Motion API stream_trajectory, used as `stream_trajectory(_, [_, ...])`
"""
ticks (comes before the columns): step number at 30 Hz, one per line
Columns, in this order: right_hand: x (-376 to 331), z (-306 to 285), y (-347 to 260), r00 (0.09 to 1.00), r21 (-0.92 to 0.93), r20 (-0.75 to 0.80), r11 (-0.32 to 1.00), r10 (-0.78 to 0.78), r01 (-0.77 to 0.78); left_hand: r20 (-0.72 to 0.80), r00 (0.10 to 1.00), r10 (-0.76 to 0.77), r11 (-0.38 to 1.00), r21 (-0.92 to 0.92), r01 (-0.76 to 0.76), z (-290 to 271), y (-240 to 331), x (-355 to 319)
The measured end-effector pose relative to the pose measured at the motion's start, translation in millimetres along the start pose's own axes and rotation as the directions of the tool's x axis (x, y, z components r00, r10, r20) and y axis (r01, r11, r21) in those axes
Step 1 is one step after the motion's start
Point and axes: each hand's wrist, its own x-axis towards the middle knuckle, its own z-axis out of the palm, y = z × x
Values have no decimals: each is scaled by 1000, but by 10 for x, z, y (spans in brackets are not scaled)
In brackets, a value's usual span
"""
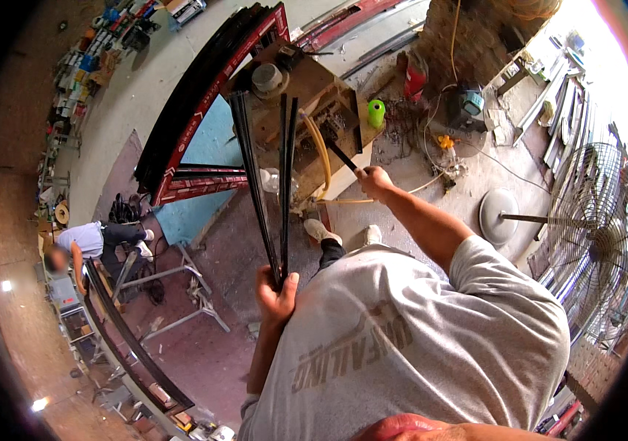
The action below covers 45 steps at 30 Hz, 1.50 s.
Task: The person uses a spray bottle to apply liquid to long black metal frame profiles and wipes them with a cloth. They handle the profiles one by one, spraying and wiping the surfaces while standing in a workshop.
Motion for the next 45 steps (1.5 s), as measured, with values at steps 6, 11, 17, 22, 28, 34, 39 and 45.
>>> stream_trajectory(6, [-157, -42, -526, 994, -20, 87, 998, 63, -61, 15, 999, 42, 997, 65, -43, -34, 150, 52])
stream_trajectory(11, [113, 113, -430, 998, 6, 57, 1000, 23, -23, -3, 993, 120, 988, 100, -120, -65, 10, 125])
stream_trajectory(17, [102, 89, -383, 1000, -41, -2, 999, -8, 8, 3, 999, 48, 999, -25, -48, -116, 41, 286])
stream_trajectory(22, [53, 70, -430, 999, 6, 16, 999, 41, -41, -35, 982, 186, 982, 34, -185, -171, 160, 474])
stream_trajectory(28, [20, 73, -461, 999, 102, 11, 993, 50, -51, 12, 984, 176, 984, -18, -176, -257, -34, 681])
stream_trajectory(34, [-111, 51, -602, 997, 109, 12, 991, 78, -79, 61, 993, 101, 995, -30, -99, -376, -56, 867])
stream_trajectory(39, [-96, 33, -570, 995, 140, 43, 986, 87, -92, 74, 988, 133, 990, 31, -136, -446, 84, 999])
stream_trajectory(45, [-105, 41, -581, 994, 150, 48, 983, 103, -109, 118, 986, 119, 993, -28, -116, -521, 128, 1091])
